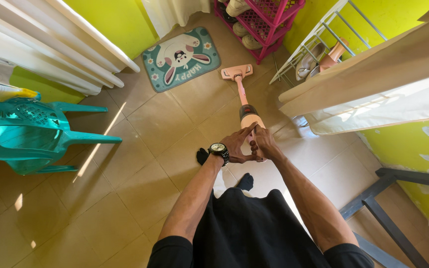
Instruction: The person vacuums the tiled floor using a handheld vacuum, moving the device head across the floor and detaching the extension tube by hand at the end.
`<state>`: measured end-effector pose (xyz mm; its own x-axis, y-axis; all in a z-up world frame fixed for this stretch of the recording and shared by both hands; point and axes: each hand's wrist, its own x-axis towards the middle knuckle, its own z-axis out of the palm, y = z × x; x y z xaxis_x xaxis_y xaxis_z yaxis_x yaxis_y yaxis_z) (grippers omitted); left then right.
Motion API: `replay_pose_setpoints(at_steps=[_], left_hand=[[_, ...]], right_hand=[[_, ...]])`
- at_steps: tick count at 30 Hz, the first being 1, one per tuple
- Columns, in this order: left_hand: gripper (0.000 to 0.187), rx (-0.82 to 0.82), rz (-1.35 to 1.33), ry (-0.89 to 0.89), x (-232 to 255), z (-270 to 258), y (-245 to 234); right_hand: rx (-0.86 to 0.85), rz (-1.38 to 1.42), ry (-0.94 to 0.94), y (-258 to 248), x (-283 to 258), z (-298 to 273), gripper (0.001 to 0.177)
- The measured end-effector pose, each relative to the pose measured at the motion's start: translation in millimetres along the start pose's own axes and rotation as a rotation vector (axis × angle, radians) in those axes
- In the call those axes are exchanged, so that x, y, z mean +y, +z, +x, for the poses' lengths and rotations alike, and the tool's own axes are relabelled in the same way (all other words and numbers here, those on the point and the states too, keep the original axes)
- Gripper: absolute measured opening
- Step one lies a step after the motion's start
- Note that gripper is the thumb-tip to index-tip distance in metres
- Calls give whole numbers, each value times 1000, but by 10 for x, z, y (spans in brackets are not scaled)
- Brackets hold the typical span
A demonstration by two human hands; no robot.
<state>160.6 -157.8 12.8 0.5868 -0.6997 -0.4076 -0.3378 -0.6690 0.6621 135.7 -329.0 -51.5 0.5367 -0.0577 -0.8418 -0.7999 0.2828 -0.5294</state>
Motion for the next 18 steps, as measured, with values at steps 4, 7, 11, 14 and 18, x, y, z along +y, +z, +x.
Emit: replay_pose_setpoints(at_steps=[4, 7, 11, 14, 18], left_hand=[[135, 9, 7, 9, -41, -2, -19], [133, -1, 5, -7, -27, -5, 25], [129, 11, -6, 8, 18, -54, 107], [129, -7, 18, 1, 90, -105, 138], [128, 48, 44, 71, 168, -203, 226]], right_hand=[[32, -61, -11, 31, 56, 110, 46], [20, -44, -22, -2, 130, 133, 46], [-21, -173, -157, -77, 239, 76, 32], [-19, -123, -120, -121, 277, -25, 35], [-127, -376, -448, -243, 375, -304, 29]])
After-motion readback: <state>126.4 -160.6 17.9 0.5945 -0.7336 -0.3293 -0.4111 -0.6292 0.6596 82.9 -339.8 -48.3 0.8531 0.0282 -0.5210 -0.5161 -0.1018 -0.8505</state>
